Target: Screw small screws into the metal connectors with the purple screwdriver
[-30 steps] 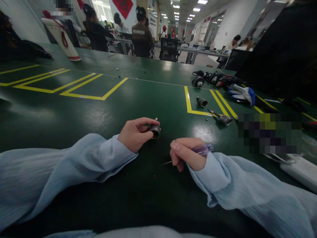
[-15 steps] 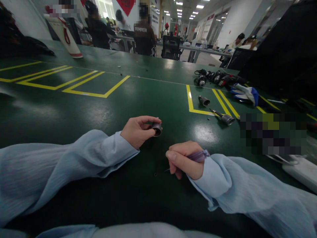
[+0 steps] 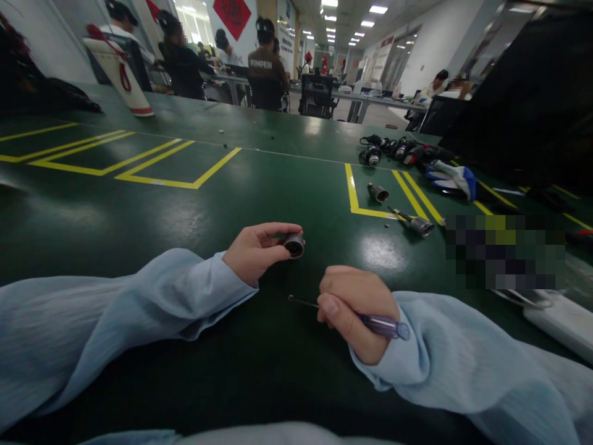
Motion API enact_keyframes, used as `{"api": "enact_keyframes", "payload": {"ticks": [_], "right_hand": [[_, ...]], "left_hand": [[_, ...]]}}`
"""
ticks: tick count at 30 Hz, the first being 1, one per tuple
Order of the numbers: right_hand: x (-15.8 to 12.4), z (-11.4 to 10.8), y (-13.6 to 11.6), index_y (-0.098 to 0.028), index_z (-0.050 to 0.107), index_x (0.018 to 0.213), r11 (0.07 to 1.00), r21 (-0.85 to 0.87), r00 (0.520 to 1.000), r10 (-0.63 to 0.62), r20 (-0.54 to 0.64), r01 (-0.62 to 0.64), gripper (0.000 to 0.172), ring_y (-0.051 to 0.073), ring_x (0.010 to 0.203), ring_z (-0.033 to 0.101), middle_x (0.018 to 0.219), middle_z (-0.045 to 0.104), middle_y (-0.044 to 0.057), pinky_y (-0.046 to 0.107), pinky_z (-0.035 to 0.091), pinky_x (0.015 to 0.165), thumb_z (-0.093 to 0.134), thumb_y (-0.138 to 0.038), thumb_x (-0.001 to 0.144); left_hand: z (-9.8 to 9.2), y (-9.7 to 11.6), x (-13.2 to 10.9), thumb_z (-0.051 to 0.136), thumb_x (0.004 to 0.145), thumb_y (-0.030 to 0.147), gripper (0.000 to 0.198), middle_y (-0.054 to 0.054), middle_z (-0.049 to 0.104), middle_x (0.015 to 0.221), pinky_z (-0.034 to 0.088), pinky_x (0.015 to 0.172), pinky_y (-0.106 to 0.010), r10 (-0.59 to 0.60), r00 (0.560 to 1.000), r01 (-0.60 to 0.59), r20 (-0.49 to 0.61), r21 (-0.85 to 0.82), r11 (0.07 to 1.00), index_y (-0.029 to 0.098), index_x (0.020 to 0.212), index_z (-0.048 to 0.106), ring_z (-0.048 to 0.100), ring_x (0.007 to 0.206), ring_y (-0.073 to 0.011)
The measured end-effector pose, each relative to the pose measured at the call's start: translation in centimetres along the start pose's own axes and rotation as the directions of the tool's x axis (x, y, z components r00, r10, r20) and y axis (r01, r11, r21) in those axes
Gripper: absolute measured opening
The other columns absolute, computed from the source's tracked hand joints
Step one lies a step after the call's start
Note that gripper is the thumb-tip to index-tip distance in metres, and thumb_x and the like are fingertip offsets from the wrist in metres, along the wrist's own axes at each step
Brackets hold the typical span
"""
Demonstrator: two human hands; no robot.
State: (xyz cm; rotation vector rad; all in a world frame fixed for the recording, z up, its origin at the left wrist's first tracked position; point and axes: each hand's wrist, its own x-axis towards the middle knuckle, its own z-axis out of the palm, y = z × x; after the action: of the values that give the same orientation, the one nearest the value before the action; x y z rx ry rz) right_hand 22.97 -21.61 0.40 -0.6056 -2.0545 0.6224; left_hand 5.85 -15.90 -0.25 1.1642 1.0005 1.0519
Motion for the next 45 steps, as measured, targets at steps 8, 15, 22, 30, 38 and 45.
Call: {"api": "enact_keyframes", "payload": {"ticks": [8,15,22,30,38,45], "right_hand": [[0.7,-0.4,0.8,-0.016,0.049,0.064,0.977,-0.197,0.993,-0.097,-0.066,0.083,0.022,0.013,0.056,0.046,0.056,0.05,0.002,0.029,0.038,0.057,0.037,-0.019,0.082],[1.7,-0.4,1.5,-0.016,0.048,0.064,0.93,-0.341,0.989,-0.145,-0.003,0.135,0.02,0.013,0.057,0.045,0.058,0.05,0.003,0.028,0.037,0.058,0.038,-0.017,0.081],[2.1,-0.4,1.8,-0.015,0.049,0.063,0.899,-0.396,0.981,-0.191,0.026,0.185,0.02,0.013,0.056,0.043,0.057,0.05,0.004,0.028,0.037,0.056,0.039,-0.015,0.081],[2.0,-0.2,1.9,-0.015,0.049,0.06,0.884,-0.414,0.975,-0.215,0.048,0.216,0.021,0.013,0.056,0.045,0.055,0.051,0.004,0.028,0.037,0.056,0.04,-0.015,0.08],[2.0,-0.3,1.4,-0.015,0.049,0.058,0.86,-0.445,0.968,-0.234,0.088,0.249,0.023,0.014,0.055,0.046,0.054,0.051,0.005,0.028,0.037,0.054,0.039,-0.014,0.079],[1.9,-0.1,1.8,-0.016,0.049,0.059,0.846,-0.474,0.969,-0.229,0.088,0.243,0.023,0.014,0.056,0.046,0.055,0.052,0.004,0.029,0.037,0.055,0.04,-0.015,0.08]], "left_hand": [[-0.1,0.0,0.1,0.064,0.054,0.005,0.034,-0.006,0.065,0.09,0.048,0.081,-0.035,0.074,0.997,-0.074,0.02,0.015,0.997,0.011,0.087,0.059,0.062,0.085,-0.0183],[0.1,0.4,-0.1,0.064,0.054,0.006,0.03,-0.006,0.064,0.091,0.049,0.078,-0.033,0.06,0.998,-0.061,0.019,0.061,0.996,0.01,0.083,0.056,0.062,0.081,-0.0161],[0.3,0.3,-0.4,0.062,0.059,0.01,0.023,-0.007,0.063,0.094,0.052,0.073,-0.031,0.148,0.988,-0.151,0.035,0.142,0.978,0.011,0.08,0.054,0.062,0.078,-0.0157],[0.8,0.1,-0.7,0.058,0.062,0.011,0.011,-0.006,0.064,0.09,0.052,0.076,-0.029,0.27,0.963,-0.261,-0.003,0.241,0.935,0.012,0.073,0.058,0.062,0.083,-0.0163],[0.8,0.2,-0.7,0.056,0.062,0.01,0.014,-0.008,0.066,0.091,0.052,0.077,-0.03,0.274,0.962,-0.263,0.0,0.281,0.923,0.01,0.076,0.061,0.063,0.083,-0.0168],[1.0,0.3,-0.8,0.055,0.063,0.01,0.015,-0.006,0.067,0.09,0.052,0.078,-0.029,0.275,0.961,-0.266,0.003,0.269,0.926,0.012,0.076,0.061,0.063,0.083,-0.0153]]}}
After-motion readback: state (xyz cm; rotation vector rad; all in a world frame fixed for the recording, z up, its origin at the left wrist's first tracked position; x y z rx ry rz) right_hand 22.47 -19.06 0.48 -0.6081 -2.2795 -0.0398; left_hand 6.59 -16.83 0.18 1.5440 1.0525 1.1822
